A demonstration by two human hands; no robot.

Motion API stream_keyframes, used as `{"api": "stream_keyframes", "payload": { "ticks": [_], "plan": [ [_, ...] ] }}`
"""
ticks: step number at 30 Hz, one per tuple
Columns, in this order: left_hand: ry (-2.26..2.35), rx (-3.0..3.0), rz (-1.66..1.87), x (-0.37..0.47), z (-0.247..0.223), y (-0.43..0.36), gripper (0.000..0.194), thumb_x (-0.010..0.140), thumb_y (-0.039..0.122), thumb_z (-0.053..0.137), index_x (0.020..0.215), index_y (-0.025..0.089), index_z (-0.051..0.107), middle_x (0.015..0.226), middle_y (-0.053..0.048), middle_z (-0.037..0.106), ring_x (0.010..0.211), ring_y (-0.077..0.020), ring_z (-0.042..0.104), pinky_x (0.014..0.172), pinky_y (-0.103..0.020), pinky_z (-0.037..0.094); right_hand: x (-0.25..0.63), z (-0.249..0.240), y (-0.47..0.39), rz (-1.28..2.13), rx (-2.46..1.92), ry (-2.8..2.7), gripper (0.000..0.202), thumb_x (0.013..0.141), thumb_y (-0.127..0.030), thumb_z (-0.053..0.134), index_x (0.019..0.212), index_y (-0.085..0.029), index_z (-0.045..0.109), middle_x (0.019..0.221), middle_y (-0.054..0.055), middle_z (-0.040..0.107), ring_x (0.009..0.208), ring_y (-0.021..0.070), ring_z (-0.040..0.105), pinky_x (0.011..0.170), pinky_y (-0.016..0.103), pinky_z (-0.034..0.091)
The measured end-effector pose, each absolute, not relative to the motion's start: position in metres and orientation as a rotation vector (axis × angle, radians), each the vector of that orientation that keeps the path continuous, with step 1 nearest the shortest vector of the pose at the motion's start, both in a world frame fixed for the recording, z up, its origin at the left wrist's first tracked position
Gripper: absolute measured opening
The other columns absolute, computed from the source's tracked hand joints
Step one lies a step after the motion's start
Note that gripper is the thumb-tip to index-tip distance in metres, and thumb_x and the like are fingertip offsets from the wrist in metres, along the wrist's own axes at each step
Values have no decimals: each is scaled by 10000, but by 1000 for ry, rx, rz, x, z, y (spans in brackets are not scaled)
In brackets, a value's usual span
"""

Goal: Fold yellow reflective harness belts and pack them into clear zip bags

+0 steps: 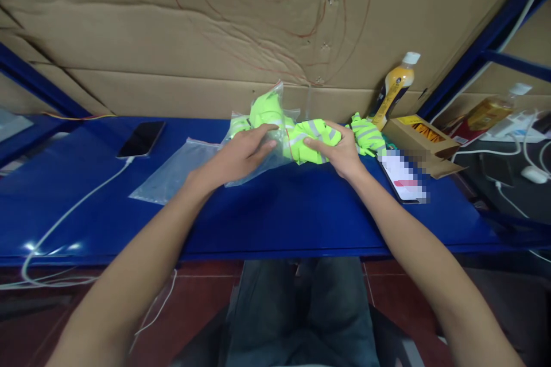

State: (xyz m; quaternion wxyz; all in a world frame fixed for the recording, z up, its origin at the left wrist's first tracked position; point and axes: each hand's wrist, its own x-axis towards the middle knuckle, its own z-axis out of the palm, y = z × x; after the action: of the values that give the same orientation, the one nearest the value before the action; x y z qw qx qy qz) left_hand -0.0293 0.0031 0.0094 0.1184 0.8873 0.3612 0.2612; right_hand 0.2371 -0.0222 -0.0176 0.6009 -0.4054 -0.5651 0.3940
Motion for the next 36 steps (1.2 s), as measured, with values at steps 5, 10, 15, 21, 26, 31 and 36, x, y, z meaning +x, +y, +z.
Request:
{"api": "stream_keyframes", "payload": {
  "ticks": [5, 10, 15, 21, 26, 31, 36],
  "plan": [
    [1214, 2758, 704, -21, 4, -16, 1141, 898, 691, 807, 1780, 225, 253, 1529, -223, 642, 1408, -442, 622, 1175, -530, 475, 235, -18, -23, 841, -930, -1248, 505, 655, -554, 1033, 1030, -276, 838, 1093, 44, 826, 1047, 289, 755, 1028, 476, 643],
    [1564, 2844, 641, -9, -2, -25, 1313, 736, 660, 956, 1730, 75, 329, 1461, -344, 620, 1408, -644, 521, 1177, -698, 373, 230, -15, -30, 956, -911, -1282, 518, 623, -546, 1055, 1001, -268, 834, 1016, 24, 824, 954, 261, 757, 934, 444, 663],
    [1448, 2910, 706, -12, -1, -22, 1177, 718, 651, 948, 1637, 107, 454, 1438, -314, 652, 1379, -614, 544, 1169, -674, 366, 223, -15, -35, 1140, -891, -1242, 579, 551, -542, 1083, 988, -259, 830, 1048, 24, 845, 958, 261, 785, 903, 428, 679],
    [1420, 2906, 638, -17, 3, -10, 1160, 677, 744, 958, 1542, 126, 493, 1283, -265, 735, 1234, -531, 685, 1078, -586, 489, 217, -16, -32, 1111, -854, -1092, 576, 548, -512, 1098, 985, -255, 824, 1071, 25, 857, 1008, 267, 815, 977, 444, 690],
    [1487, 2778, 561, -23, 14, -11, 1041, 776, 822, 846, 1493, 150, 502, 1238, -231, 759, 1167, -495, 732, 991, -543, 552, 229, -10, -27, 1198, -794, -1004, 640, 540, -502, 1100, 1017, -227, 774, 1032, 48, 867, 1089, 310, 834, 1004, 461, 708],
    [1200, 2745, 550, -32, 15, -6, 1113, 808, 782, 838, 1634, 170, 411, 1468, -247, 697, 1345, -490, 690, 1076, -569, 557, 238, -11, -30, 1439, -644, -1021, 721, 525, -545, 1093, 1073, -228, 748, 1004, 77, 863, 1137, 360, 834, 996, 495, 715],
    [916, 2772, 585, -34, -1, 0, 1189, 836, 713, 851, 1765, 245, 276, 1774, -192, 452, 1596, -428, 513, 1267, -600, 468, 235, -10, -42, 1559, -597, -1167, 716, 525, -569, 1080, 1064, -240, 744, 983, 85, 852, 1135, 385, 831, 976, 528, 714]
  ]
}}
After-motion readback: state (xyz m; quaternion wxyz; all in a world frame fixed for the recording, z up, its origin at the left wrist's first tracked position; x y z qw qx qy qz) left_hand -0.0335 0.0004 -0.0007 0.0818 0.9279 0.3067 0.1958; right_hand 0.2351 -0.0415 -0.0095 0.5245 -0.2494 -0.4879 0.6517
